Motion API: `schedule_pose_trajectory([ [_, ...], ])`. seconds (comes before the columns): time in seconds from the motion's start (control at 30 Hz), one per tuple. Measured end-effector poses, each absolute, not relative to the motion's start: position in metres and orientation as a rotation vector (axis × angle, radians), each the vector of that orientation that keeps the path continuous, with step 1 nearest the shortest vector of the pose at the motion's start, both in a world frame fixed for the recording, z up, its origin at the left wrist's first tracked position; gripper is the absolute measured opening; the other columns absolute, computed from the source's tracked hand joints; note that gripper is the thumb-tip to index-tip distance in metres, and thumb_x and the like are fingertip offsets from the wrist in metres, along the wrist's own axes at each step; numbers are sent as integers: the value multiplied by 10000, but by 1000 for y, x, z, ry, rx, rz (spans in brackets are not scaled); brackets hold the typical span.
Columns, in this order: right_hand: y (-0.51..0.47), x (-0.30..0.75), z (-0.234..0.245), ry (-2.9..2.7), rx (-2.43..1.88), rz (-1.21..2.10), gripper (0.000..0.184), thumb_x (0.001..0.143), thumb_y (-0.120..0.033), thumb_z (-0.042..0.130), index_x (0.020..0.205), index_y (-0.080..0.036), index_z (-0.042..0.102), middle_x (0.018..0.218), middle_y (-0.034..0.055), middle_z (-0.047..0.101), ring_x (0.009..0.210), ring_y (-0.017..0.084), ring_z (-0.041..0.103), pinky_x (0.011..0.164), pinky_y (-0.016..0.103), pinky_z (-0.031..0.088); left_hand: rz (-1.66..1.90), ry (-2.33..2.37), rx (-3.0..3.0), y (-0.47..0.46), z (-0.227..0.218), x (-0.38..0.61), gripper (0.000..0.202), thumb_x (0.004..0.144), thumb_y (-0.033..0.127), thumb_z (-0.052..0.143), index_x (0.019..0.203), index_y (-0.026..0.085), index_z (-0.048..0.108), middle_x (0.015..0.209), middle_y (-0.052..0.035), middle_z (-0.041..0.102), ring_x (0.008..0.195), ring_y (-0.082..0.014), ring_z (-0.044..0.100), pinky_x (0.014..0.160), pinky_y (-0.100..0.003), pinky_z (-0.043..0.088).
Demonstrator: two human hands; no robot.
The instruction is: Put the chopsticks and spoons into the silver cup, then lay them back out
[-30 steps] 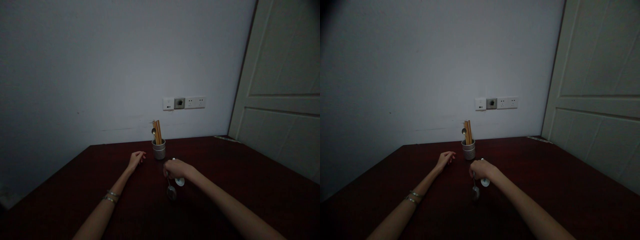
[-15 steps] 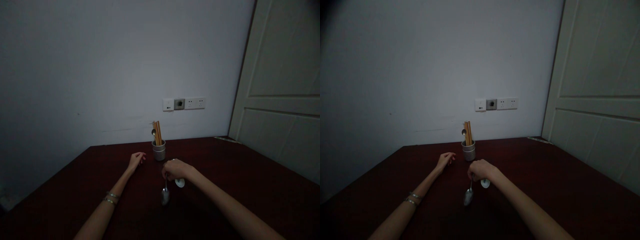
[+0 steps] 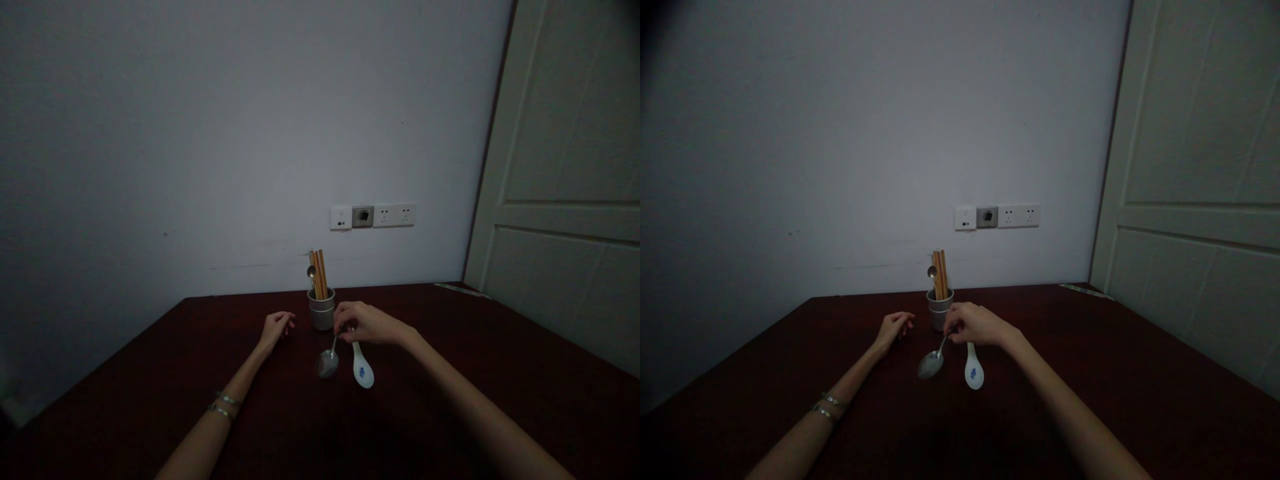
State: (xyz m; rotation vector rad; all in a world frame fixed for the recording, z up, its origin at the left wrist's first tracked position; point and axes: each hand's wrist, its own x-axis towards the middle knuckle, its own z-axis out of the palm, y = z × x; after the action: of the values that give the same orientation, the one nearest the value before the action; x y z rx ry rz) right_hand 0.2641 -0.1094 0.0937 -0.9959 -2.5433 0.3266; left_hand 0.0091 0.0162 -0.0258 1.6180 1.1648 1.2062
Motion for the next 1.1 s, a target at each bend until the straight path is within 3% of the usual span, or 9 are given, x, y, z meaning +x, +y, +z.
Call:
schedule_pose_trajectory([
  [0.23,-104,264,89,-2365,-958,463,118,692,-215,592,796,-174,631,691,-3,559,585,83,473,521,198,359,1216,1164,1615,16,-26,10,317,697,376,463,775,105,610,553,-5,558,367,-56,401,327,-163,268],
  [0.43,-98,255,82,-1943,-927,870,175,658,-291,626,712,-148,542,543,-39,507,472,68,478,444,185,360,1236,1204,1607,17,-26,10,309,695,361,457,772,103,610,544,0,552,356,-54,396,323,-166,275],
  [0.67,-90,248,76,-1556,-947,1039,267,591,-353,668,676,-145,523,560,-5,593,380,57,458,320,154,267,1227,1188,1601,15,-25,10,324,693,382,458,770,104,606,542,-1,550,348,-54,389,312,-166,256],
  [1.1,-86,231,63,-1352,-982,1106,312,538,-372,694,653,-135,526,581,20,630,351,41,430,302,152,240,1226,1195,1599,11,-21,11,328,685,390,468,756,99,601,533,-6,549,354,-57,389,322,-167,262],
])
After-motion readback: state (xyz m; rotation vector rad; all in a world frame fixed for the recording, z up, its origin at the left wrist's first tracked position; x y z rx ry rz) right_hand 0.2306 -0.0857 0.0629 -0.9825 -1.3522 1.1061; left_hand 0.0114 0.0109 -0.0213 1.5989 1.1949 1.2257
